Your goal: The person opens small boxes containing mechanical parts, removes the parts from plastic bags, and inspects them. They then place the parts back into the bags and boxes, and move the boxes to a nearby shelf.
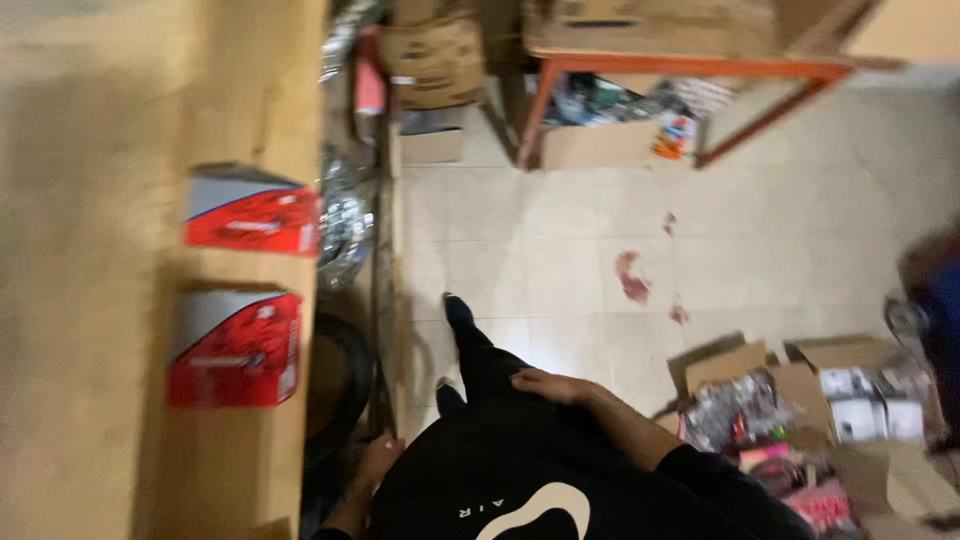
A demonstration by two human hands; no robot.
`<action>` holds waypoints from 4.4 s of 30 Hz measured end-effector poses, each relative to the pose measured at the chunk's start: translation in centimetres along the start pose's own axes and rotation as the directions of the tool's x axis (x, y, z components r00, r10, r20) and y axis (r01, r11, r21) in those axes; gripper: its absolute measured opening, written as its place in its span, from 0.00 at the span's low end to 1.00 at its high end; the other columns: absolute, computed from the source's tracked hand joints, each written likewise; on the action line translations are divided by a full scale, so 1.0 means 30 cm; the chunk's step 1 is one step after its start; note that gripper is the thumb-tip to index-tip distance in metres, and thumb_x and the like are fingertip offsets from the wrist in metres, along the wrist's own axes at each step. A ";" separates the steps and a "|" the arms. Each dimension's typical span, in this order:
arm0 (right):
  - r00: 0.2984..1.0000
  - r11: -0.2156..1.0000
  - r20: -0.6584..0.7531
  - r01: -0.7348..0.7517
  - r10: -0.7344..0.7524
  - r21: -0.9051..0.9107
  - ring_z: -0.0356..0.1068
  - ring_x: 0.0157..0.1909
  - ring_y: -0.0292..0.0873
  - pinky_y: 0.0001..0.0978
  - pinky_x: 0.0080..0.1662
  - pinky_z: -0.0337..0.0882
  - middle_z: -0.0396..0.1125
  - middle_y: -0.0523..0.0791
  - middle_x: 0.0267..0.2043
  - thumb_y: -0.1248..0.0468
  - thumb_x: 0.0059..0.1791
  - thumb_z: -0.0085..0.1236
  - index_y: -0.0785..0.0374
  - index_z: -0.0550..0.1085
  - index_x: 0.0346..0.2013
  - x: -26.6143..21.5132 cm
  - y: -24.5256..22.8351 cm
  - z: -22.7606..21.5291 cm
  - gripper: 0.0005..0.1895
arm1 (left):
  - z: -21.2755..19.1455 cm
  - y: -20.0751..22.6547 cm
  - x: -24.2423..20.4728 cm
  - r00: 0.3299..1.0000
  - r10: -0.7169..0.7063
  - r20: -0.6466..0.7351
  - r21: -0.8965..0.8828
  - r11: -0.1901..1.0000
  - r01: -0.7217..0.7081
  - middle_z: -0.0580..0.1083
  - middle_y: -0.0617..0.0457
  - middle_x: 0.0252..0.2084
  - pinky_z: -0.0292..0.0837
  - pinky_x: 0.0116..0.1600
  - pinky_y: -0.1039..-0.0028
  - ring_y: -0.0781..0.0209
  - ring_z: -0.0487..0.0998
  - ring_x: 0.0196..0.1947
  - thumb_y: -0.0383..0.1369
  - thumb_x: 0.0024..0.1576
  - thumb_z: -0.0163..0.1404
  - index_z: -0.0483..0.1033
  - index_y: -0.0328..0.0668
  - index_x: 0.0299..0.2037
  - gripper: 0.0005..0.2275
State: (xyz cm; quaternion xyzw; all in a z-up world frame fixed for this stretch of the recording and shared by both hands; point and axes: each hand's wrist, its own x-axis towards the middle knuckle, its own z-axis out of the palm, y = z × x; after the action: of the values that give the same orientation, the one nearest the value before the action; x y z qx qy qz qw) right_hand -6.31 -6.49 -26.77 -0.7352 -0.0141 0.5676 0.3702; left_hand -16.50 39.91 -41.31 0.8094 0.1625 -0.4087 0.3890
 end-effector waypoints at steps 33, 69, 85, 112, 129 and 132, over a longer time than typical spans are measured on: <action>0.704 0.695 -0.590 0.649 -0.396 0.309 0.51 0.73 0.60 0.58 0.70 0.48 0.54 0.54 0.72 0.39 0.45 0.63 0.53 0.59 0.74 -0.880 1.820 -0.687 0.47 | 1.438 2.156 0.530 0.593 0.142 0.793 0.396 0.619 -0.678 0.54 0.34 0.75 0.41 0.79 0.53 0.38 0.47 0.77 0.68 0.62 0.41 0.54 0.42 0.74 0.42; 0.873 0.887 -0.275 0.447 -0.403 0.118 0.73 0.49 0.63 0.58 0.50 0.71 0.73 0.55 0.42 0.35 0.46 0.51 0.59 0.77 0.48 -1.279 3.423 -3.051 0.33 | 2.414 5.081 0.627 0.520 0.854 -0.020 0.012 0.520 -0.854 0.71 0.43 0.22 0.68 0.33 0.64 0.50 0.72 0.24 0.34 0.61 0.53 0.74 0.41 0.27 0.10; 0.959 0.963 -0.236 0.094 -0.155 -0.251 0.74 0.52 0.65 0.57 0.54 0.71 0.76 0.58 0.45 0.50 0.54 0.50 0.62 0.78 0.46 -1.590 2.675 -4.253 0.19 | 2.197 5.553 0.669 0.314 0.657 -0.685 0.424 0.711 -0.561 0.70 0.47 0.52 0.66 0.53 0.50 0.41 0.73 0.52 0.41 0.52 0.62 0.72 0.51 0.45 0.16; 0.291 0.344 0.679 0.937 -0.674 -0.061 0.58 0.15 0.48 0.34 0.22 0.60 0.55 0.46 0.12 0.58 0.52 0.58 0.56 0.60 0.15 -1.631 1.356 -4.965 0.24 | 1.901 5.778 0.938 0.389 0.276 -0.879 0.437 0.794 0.423 0.69 0.55 0.40 0.68 0.40 0.71 0.57 0.74 0.40 0.34 0.38 0.63 0.75 0.45 0.45 0.22; 0.395 0.756 0.662 0.487 -0.637 0.437 0.63 0.65 0.58 0.54 0.58 0.72 0.56 0.63 0.68 0.36 0.51 0.42 0.70 0.56 0.69 -1.665 1.254 -4.991 0.46 | 2.127 6.008 0.733 0.161 0.100 -0.982 -0.064 0.623 -0.779 0.75 0.37 0.55 0.73 0.58 0.53 0.40 0.76 0.57 0.28 0.42 0.52 0.71 0.32 0.62 0.31; 0.438 0.774 0.652 0.481 -0.618 0.411 0.63 0.65 0.58 0.52 0.58 0.72 0.56 0.64 0.69 0.44 0.50 0.47 0.72 0.55 0.71 -1.654 1.250 -4.982 0.44 | 2.118 6.033 0.702 0.038 0.131 -0.991 0.055 0.634 -0.771 0.69 0.33 0.58 0.69 0.62 0.46 0.32 0.71 0.59 0.29 0.48 0.56 0.67 0.33 0.52 0.22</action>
State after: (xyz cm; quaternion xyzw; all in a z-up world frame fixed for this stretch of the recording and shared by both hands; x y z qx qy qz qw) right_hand 87.39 -134.53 5.29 -0.3483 -0.3594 0.6671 0.5517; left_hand 67.58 -126.35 8.96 0.7425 0.1801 0.3909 0.5133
